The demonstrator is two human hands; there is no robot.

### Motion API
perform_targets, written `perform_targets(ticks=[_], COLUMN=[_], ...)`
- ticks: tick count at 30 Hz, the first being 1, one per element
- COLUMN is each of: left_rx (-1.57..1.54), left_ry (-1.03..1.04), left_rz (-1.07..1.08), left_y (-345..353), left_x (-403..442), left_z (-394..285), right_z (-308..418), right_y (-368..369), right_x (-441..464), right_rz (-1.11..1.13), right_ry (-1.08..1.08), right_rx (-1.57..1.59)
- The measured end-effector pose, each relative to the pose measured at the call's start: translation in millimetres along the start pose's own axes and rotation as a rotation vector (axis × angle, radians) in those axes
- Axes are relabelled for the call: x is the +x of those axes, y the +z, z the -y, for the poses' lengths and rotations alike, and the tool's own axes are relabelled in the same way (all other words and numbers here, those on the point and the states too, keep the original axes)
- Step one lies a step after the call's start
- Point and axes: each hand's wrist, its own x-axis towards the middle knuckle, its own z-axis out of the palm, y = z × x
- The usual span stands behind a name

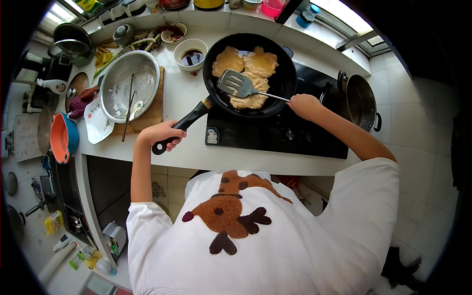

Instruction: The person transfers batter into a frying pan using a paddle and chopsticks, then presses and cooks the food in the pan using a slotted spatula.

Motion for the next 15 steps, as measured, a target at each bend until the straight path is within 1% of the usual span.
perform_targets(ticks=[2,4,6,8,9,10,12,14,15], left_rx=[-0.006,-0.016,0.012,0.02,0.014,0.008,0.014,0.021,0.025], left_ry=[-0.002,0.001,0.009,0.024,0.016,0.002,0.008,0.008,0.01], left_rz=[0.005,0.007,-0.002,0.005,0.006,0.007,-0.001,-0.005,-0.013], left_y=[-0.1,-1.3,-0.2,-1.1,-1.1,-0.8,0.2,1.7,1.3], left_x=[0.4,0.7,0.7,1.4,1.4,1.0,-0.3,0.1,0.9], left_z=[0.8,0.1,2.4,1.9,1.4,1.5,1.2,1.4,2.2], right_z=[3.6,11.7,14.8,2.5,13.2,6.9,-8.5,-15.8,-21.3], right_y=[-3.4,-12.7,-16.3,-18.4,-51.8,-58.8,-62.5,-78.0,-80.7], right_x=[1.6,1.0,-0.9,2.1,3.6,0.3,-9.4,-28.7,-34.4], right_rz=[0.035,0.129,0.142,0.164,0.494,0.493,0.272,0.001,-0.014], right_ry=[0.003,0.008,0.02,-0.047,0.169,0.174,0.044,0.035,0.086], right_rx=[-0.023,-0.151,-0.132,-0.095,0.109,0.107,0.436,0.294,0.286])
